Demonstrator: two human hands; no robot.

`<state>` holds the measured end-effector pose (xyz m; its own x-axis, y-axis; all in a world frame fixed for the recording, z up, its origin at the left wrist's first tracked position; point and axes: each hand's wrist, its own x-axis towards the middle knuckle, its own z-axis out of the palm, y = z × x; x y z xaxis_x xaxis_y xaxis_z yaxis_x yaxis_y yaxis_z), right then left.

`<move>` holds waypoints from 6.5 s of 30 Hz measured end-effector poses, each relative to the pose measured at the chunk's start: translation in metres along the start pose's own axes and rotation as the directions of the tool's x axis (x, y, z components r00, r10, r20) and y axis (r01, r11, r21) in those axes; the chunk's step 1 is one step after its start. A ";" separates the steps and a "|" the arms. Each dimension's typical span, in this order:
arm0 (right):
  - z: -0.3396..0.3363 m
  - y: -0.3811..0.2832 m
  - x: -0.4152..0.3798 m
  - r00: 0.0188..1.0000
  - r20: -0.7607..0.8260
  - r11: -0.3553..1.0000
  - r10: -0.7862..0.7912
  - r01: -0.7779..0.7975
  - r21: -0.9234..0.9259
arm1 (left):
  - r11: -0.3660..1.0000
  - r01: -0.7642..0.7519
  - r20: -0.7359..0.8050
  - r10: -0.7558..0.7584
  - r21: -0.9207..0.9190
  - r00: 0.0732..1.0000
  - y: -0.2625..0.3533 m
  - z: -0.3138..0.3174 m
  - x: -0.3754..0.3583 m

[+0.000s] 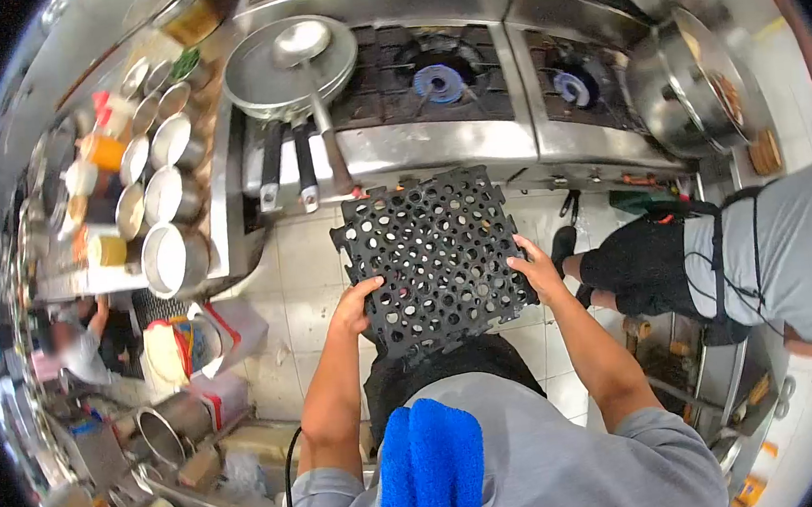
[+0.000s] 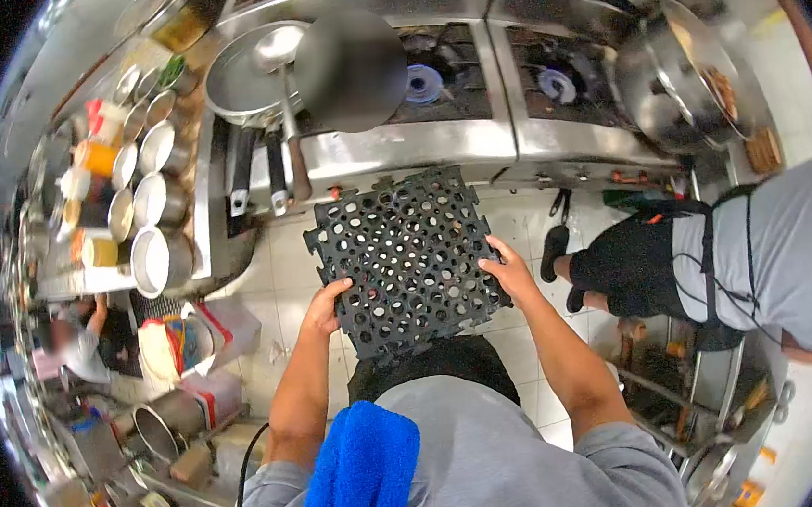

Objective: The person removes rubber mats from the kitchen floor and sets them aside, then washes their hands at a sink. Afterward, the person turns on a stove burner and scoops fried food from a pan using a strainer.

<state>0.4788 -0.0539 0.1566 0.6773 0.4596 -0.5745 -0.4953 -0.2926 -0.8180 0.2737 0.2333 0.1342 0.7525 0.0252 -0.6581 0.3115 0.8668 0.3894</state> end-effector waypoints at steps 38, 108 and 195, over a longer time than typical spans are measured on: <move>0.497 0.162 0.140 0.600 0.678 0.891 0.424 -0.410 -0.195 | 0.706 -0.672 -0.626 0.632 0.221 0.458 0.066 -0.465 -0.196; 0.314 0.322 -0.060 0.151 -0.187 -0.239 0.971 0.702 -0.671 | 0.973 -0.190 -0.991 -0.136 -0.131 -0.013 -0.568 0.100 0.079; 0.575 0.121 0.133 0.586 0.705 0.252 0.399 0.669 -0.699 | 0.729 -0.163 -0.746 -0.637 -0.664 0.194 -0.363 0.160 -0.267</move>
<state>0.1960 0.4538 -0.0021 -0.1846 0.7439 -0.6423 0.7087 -0.3520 -0.6114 0.0524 -0.1677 0.2720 -0.4858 -0.1752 -0.8563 -0.2810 0.9590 -0.0369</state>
